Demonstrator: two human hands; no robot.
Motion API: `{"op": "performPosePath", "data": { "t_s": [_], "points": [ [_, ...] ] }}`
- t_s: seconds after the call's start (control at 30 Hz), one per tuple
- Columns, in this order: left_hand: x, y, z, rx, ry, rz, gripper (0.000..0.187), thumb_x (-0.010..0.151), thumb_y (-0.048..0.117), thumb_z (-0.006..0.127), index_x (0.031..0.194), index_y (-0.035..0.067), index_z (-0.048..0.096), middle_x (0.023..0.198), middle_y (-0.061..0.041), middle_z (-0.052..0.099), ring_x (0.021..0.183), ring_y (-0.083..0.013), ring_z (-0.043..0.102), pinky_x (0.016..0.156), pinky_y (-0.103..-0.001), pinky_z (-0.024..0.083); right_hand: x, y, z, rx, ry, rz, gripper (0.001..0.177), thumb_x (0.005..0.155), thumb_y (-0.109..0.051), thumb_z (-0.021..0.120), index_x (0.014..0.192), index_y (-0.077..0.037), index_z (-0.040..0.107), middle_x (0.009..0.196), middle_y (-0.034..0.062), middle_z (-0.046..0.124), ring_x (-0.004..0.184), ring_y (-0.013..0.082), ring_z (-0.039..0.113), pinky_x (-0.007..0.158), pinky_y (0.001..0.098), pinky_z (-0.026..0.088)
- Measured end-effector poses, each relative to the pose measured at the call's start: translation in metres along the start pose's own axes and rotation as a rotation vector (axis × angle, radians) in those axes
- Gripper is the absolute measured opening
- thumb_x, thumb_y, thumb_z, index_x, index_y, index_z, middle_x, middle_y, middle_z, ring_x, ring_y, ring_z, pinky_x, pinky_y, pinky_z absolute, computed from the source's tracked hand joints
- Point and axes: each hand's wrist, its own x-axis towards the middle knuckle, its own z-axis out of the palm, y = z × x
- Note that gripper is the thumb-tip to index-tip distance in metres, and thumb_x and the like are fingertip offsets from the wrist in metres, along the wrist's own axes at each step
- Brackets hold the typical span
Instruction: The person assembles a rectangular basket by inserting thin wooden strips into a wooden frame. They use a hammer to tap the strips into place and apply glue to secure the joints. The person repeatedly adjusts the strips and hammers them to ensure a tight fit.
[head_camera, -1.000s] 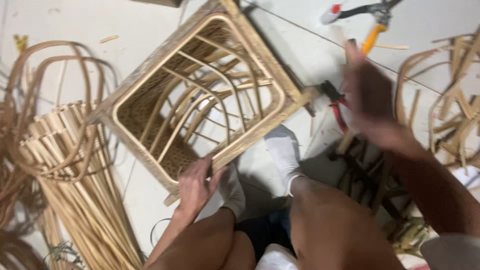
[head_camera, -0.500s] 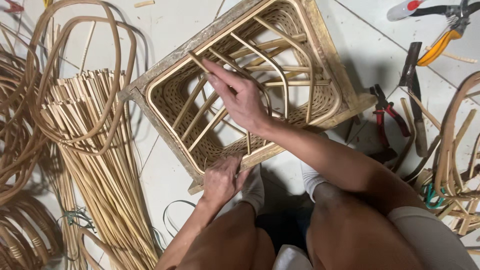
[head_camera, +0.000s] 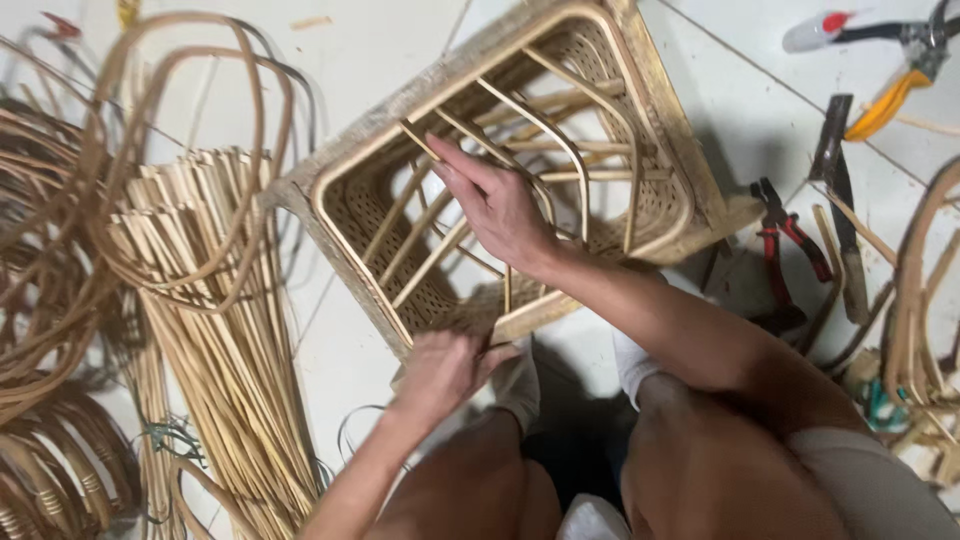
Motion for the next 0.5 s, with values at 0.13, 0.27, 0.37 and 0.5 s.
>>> {"op": "performPosePath", "data": {
  "t_s": [0.13,0.27,0.37,0.5],
  "points": [
    [0.059,-0.055,-0.070,0.182,0.438,0.127,0.010,0.104,0.015,0.072,0.106,0.005,0.075,0.089,-0.015,0.075,0.075,-0.0268,0.071,0.064,-0.040,0.059,0.003,0.002,0.005,0.126,-0.038,0.077,0.041,0.109,-0.025,0.048,0.147,-0.011,0.055,0.092,-0.0025,0.066,0.040,0.0034,0.036,0.031,0.0207,0.035],
    [0.140,-0.117,-0.090,0.475,0.405,0.335,0.052,0.100,0.009,0.077,0.148,0.005,0.059,0.140,-0.015,0.068,0.134,-0.0339,0.063,0.113,-0.052,0.049,0.008,0.001,0.004,0.065,-0.056,0.096,0.040,0.109,-0.023,0.050,0.147,-0.011,0.057,0.063,0.0013,0.056,0.041,0.0047,0.034,0.032,0.0218,0.032],
    [0.146,-0.137,-0.082,0.375,0.285,0.340,0.057,0.099,0.004,0.078,0.152,0.009,0.058,0.150,-0.014,0.063,0.142,-0.0340,0.057,0.118,-0.049,0.042,0.007,0.005,0.008,0.023,-0.062,0.105,0.041,0.107,-0.026,0.051,0.145,-0.012,0.059,0.066,-0.0012,0.059,0.042,0.0045,0.037,0.033,0.0227,0.034],
    [0.128,-0.138,-0.090,0.348,0.215,0.308,0.058,0.093,0.002,0.076,0.149,0.005,0.060,0.152,-0.020,0.057,0.144,-0.0384,0.053,0.122,-0.052,0.040,0.017,0.004,0.026,0.779,-0.163,0.334,0.050,0.109,-0.023,0.051,0.157,-0.008,0.052,0.072,-0.0064,0.048,0.055,0.0035,0.038,0.044,0.0202,0.034]
  ]
}}
